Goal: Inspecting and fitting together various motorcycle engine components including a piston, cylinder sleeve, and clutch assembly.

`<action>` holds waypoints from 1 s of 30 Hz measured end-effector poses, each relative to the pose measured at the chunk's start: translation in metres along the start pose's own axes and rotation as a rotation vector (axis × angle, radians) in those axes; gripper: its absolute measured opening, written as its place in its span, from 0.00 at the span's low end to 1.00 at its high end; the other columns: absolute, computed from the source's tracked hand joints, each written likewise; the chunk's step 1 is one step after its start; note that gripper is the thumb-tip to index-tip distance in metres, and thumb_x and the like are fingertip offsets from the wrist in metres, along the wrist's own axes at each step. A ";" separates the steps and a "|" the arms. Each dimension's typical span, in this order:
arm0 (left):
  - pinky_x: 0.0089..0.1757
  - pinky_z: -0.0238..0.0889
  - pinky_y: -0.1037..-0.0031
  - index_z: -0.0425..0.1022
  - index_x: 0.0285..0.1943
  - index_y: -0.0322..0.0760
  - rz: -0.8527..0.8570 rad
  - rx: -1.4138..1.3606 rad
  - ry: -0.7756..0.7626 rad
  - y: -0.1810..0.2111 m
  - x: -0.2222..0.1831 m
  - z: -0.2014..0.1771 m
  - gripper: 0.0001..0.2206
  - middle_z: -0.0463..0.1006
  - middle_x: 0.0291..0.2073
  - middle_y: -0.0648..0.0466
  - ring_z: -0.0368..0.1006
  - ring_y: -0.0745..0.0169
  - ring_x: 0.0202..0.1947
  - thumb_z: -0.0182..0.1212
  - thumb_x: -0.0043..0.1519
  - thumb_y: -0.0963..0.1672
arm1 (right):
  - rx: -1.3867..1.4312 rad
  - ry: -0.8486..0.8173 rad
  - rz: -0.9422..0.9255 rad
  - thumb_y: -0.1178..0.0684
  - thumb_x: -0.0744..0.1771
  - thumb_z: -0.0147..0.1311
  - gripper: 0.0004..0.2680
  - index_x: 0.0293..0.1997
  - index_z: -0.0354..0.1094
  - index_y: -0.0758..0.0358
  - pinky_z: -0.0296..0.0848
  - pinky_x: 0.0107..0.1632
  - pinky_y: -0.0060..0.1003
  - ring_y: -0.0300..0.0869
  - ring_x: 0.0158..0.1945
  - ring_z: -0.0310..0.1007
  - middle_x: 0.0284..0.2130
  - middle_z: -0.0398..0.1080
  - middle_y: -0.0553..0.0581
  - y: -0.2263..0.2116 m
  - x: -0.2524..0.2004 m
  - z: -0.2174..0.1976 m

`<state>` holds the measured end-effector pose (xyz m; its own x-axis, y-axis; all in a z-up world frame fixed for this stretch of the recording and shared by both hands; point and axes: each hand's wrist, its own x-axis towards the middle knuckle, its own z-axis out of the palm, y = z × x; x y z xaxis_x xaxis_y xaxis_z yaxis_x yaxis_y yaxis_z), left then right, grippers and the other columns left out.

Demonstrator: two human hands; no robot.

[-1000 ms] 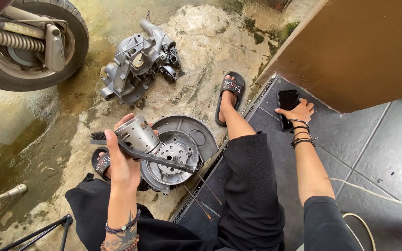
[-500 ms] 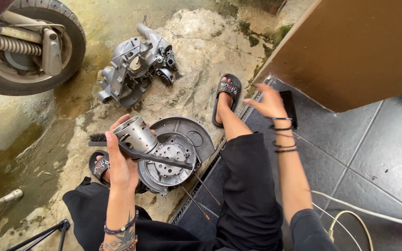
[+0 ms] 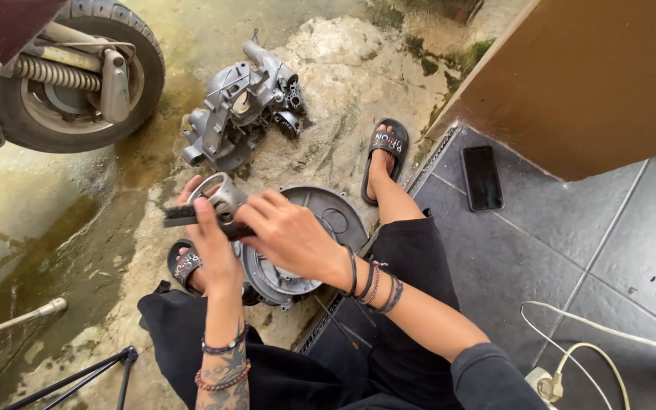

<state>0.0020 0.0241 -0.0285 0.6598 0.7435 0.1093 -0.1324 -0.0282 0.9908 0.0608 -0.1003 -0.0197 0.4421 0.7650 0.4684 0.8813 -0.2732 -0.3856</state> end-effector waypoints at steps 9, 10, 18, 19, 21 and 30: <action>0.39 0.75 0.69 0.60 0.70 0.46 -0.158 -0.538 -0.173 -0.013 0.009 -0.007 0.37 0.77 0.47 0.40 0.80 0.52 0.43 0.46 0.60 0.66 | 0.462 0.163 0.221 0.56 0.70 0.48 0.08 0.54 0.69 0.56 0.68 0.59 0.46 0.55 0.53 0.74 0.43 0.73 0.57 0.043 0.008 -0.042; 0.39 0.75 0.69 0.60 0.70 0.46 -0.137 -0.540 -0.154 -0.012 0.009 -0.006 0.37 0.77 0.47 0.40 0.80 0.52 0.43 0.46 0.60 0.66 | 0.469 0.156 0.194 0.56 0.70 0.48 0.08 0.54 0.69 0.56 0.68 0.59 0.46 0.55 0.53 0.74 0.43 0.73 0.57 0.047 0.008 -0.053; 0.32 0.79 0.58 0.68 0.61 0.46 -0.261 -0.646 -0.091 -0.023 0.005 0.006 0.26 0.80 0.40 0.34 0.82 0.42 0.36 0.42 0.66 0.60 | 0.284 0.141 0.132 0.34 0.61 0.67 0.15 0.25 0.66 0.49 0.61 0.57 0.37 0.40 0.29 0.66 0.16 0.59 0.44 0.032 0.010 -0.060; 0.32 0.79 0.58 0.68 0.61 0.46 -0.250 -0.649 -0.078 -0.026 0.004 0.005 0.26 0.80 0.40 0.34 0.82 0.42 0.36 0.42 0.66 0.60 | 0.288 0.135 0.116 0.34 0.61 0.67 0.15 0.25 0.66 0.49 0.61 0.57 0.37 0.40 0.29 0.66 0.16 0.59 0.44 0.030 0.013 -0.062; 0.31 0.79 0.54 0.68 0.59 0.39 -0.229 -0.618 -0.116 -0.033 0.002 0.003 0.25 0.79 0.38 0.31 0.82 0.39 0.35 0.44 0.67 0.58 | 0.230 0.174 0.065 0.36 0.60 0.70 0.17 0.24 0.65 0.53 0.60 0.58 0.42 0.44 0.29 0.66 0.16 0.60 0.49 0.025 0.019 -0.067; 0.47 0.70 0.70 0.73 0.62 0.41 -0.531 -0.714 -0.080 0.031 -0.009 -0.005 0.39 0.81 0.52 0.39 0.79 0.55 0.50 0.33 0.62 0.67 | 0.558 0.004 0.382 0.30 0.57 0.67 0.24 0.45 0.68 0.55 0.66 0.41 0.39 0.40 0.30 0.62 0.23 0.59 0.49 0.033 0.011 -0.053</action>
